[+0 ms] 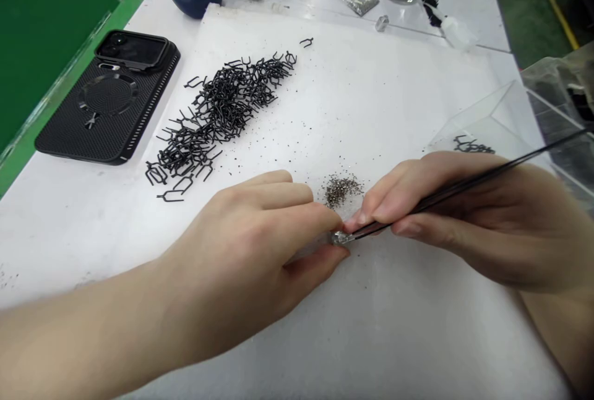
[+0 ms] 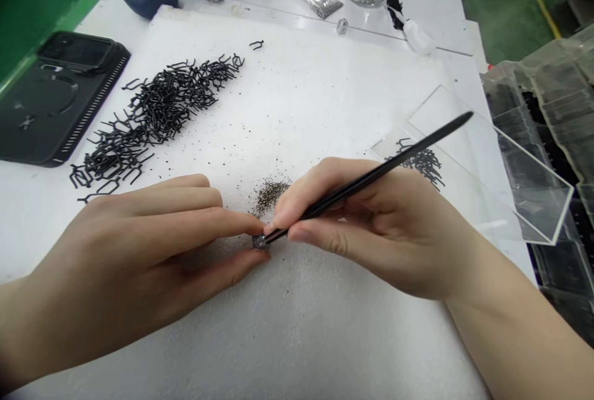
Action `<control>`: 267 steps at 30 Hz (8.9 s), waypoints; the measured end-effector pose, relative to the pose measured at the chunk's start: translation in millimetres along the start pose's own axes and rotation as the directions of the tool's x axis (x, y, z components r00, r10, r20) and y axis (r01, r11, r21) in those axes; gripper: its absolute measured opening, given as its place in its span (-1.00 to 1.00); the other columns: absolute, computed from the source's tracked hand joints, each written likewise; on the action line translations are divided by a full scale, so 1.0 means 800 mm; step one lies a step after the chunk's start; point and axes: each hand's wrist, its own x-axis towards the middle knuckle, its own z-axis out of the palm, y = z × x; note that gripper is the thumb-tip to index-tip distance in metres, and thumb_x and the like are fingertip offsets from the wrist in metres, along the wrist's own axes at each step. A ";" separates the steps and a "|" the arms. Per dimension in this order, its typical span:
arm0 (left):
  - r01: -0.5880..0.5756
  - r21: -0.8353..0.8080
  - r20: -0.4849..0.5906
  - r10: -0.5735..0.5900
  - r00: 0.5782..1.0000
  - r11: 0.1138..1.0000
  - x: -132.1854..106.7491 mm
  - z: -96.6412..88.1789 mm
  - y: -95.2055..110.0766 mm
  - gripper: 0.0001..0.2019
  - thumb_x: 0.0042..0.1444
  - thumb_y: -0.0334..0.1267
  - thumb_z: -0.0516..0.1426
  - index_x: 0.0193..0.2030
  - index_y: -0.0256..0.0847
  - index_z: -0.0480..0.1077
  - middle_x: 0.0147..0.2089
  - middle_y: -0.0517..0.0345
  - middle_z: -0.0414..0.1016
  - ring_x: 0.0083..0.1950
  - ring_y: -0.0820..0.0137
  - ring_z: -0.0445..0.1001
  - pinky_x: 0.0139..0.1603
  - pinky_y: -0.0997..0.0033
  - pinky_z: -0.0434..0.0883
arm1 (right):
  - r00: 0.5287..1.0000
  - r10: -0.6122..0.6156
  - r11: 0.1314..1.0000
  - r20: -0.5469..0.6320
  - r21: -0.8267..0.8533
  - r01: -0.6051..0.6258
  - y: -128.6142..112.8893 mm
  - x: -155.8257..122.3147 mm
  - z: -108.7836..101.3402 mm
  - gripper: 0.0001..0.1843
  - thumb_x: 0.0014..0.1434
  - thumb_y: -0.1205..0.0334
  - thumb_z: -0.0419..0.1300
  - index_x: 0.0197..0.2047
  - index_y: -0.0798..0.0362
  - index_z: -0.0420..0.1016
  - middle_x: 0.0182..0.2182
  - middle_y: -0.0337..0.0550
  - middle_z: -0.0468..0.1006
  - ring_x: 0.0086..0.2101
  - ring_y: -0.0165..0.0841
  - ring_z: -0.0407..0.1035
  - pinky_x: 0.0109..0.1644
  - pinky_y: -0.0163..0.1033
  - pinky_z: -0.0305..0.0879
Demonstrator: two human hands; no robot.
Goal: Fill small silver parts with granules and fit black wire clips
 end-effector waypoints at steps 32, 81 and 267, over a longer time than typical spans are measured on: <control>0.024 0.012 -0.007 -0.024 1.000 1.000 0.001 -0.003 0.004 -0.90 0.21 -0.39 0.26 -0.18 -0.28 0.62 -0.51 0.31 0.31 -0.43 0.51 0.32 -0.41 0.47 0.27 | 0.999 -0.030 0.989 -0.024 -0.149 0.026 0.003 -0.001 0.000 -0.86 0.32 0.34 0.30 -0.11 -0.11 0.58 -0.20 -0.26 0.67 -0.10 -0.37 0.60 0.02 -0.34 0.57; 0.024 -0.020 0.011 -0.024 1.000 1.000 0.003 -0.004 0.002 -0.91 0.19 -0.40 0.29 -0.20 -0.30 0.64 -0.52 0.30 0.35 -0.46 0.52 0.31 -0.47 0.47 0.21 | 1.000 0.000 1.000 -0.016 -0.020 0.000 0.004 0.000 -0.001 -0.73 0.24 0.43 0.33 -0.09 -0.15 0.66 -0.22 -0.22 0.70 -0.16 -0.27 0.63 -0.07 -0.24 0.63; 0.042 -0.033 -0.005 -0.043 0.999 0.999 0.005 -0.003 0.002 -0.92 0.16 -0.36 0.31 -0.23 -0.22 0.67 -0.58 0.34 0.31 -0.53 0.55 0.24 -0.44 0.47 0.27 | 0.996 -0.061 0.978 -0.059 -0.205 0.048 -0.004 -0.004 0.002 -0.94 0.28 0.26 0.36 -0.16 -0.07 0.59 -0.26 -0.20 0.70 -0.22 -0.28 0.64 -0.15 -0.22 0.65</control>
